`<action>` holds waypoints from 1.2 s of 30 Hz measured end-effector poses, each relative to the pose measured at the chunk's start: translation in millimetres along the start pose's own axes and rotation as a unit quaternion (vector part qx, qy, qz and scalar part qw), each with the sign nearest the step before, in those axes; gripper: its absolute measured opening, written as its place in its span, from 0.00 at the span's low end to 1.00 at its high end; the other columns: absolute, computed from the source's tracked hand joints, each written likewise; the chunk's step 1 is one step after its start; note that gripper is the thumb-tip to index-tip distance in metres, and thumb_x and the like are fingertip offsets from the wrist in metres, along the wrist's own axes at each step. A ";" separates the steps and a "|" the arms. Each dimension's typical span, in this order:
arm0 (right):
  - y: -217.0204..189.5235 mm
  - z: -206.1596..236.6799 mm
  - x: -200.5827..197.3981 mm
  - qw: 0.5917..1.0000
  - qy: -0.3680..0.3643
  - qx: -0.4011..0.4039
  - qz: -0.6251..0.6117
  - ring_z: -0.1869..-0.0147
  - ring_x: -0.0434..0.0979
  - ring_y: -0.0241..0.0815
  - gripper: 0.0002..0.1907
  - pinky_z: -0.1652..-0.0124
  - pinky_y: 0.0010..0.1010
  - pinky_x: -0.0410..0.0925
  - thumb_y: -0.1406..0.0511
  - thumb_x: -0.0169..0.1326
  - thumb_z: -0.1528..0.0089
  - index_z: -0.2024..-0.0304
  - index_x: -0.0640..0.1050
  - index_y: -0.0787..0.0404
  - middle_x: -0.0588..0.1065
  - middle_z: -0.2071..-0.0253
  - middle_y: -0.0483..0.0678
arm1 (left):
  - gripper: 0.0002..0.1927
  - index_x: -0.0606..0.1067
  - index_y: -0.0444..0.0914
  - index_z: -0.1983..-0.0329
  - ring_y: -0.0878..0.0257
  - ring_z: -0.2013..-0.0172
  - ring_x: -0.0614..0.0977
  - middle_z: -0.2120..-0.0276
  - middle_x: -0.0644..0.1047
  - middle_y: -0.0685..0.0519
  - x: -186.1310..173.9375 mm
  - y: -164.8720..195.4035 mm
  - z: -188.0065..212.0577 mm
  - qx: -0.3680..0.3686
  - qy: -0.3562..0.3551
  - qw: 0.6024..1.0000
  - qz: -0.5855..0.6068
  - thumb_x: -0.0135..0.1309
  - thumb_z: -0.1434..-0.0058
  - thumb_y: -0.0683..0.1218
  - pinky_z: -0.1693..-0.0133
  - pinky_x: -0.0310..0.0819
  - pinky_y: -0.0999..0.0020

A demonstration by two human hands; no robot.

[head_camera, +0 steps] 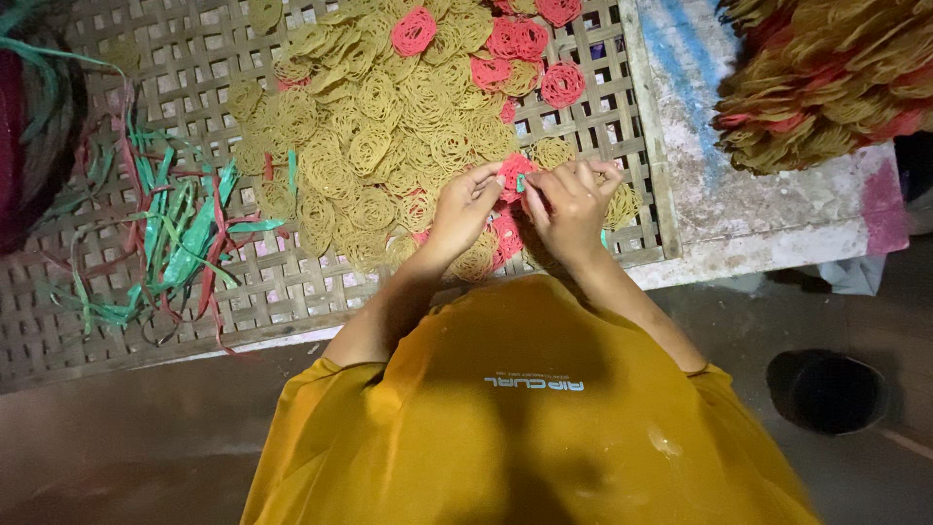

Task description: The person repeatedly picks up small bundles of dried noodles from a plastic tray and ties them with a green plastic strip. The tied bundles are placed back on the tray among other completed bundles.

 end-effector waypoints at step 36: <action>13.8 28.7 7.8 0.986 -0.003 0.053 -0.158 0.47 0.77 0.41 0.07 0.38 0.43 0.52 0.67 0.61 0.38 0.58 0.85 0.53 0.81 0.55 0.42 | 0.20 0.71 0.37 0.48 0.63 0.50 0.77 0.54 0.76 0.50 49.3 33.8 9.1 0.126 -0.055 0.979 -0.150 0.50 0.44 0.32 0.46 0.71 0.67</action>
Point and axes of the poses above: each hand's wrist, its own z-axis away from the middle knuckle, its own x-axis out of the palm, y = z × x, the point moved 4 cm from there along -z, towards the middle knuckle
